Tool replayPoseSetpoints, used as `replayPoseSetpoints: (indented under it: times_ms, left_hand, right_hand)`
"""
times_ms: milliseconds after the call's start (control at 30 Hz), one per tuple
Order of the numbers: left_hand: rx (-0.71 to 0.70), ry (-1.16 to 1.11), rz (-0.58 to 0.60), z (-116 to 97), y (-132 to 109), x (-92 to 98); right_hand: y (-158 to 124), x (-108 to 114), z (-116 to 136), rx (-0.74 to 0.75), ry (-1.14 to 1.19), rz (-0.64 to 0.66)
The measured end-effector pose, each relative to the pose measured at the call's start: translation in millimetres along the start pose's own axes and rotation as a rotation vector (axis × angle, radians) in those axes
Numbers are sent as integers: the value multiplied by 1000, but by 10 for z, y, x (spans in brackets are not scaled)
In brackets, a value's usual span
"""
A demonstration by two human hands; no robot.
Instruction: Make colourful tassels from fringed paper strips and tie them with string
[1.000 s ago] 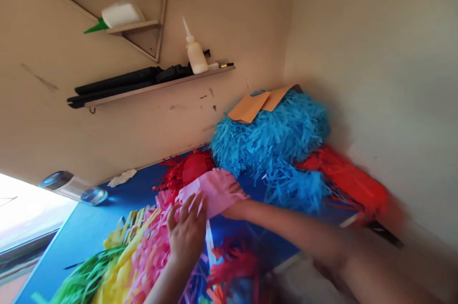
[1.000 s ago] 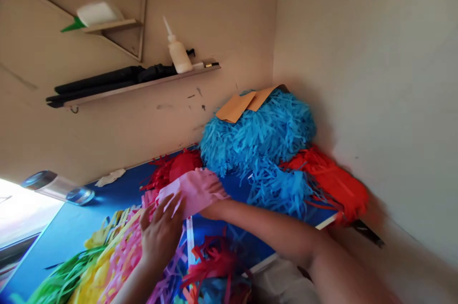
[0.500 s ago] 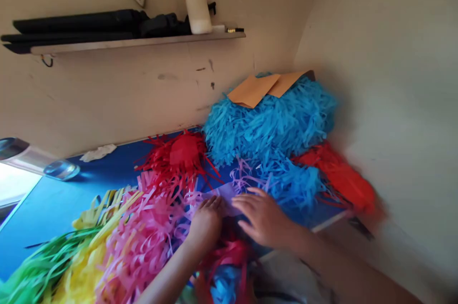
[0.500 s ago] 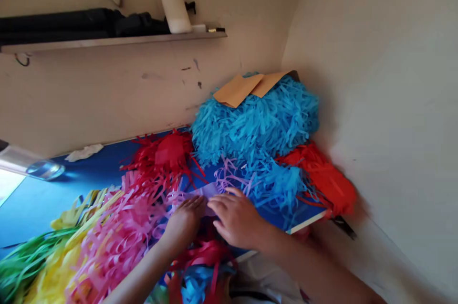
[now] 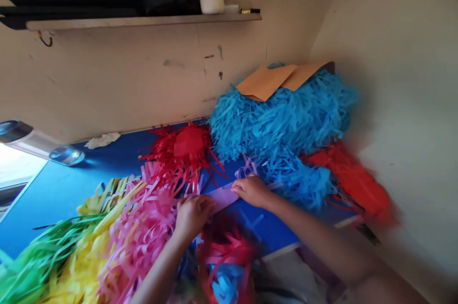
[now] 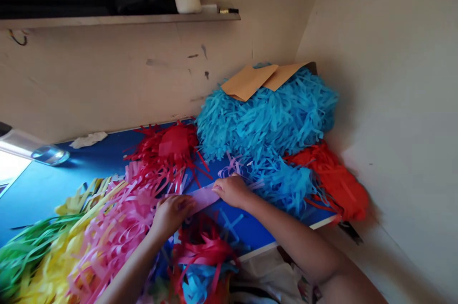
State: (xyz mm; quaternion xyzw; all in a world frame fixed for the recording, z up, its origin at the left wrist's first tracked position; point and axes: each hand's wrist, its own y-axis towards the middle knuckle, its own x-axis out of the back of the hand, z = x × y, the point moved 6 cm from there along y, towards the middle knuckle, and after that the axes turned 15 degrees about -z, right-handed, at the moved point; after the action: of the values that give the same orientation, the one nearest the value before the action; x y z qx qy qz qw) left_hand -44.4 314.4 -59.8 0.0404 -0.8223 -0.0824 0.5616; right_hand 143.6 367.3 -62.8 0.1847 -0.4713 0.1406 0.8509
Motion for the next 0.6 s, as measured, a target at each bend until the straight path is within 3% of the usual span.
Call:
replayPoseSetpoints:
  times_ms: [233,600]
  left_hand:
    - [131,108,-24,10,5,-19]
    - [139,242,28,-25,89,-57]
  right_hand:
    - [88,-110,-60,-50,-82,-28]
    - [74,-146,-104,-88,-116,-44]
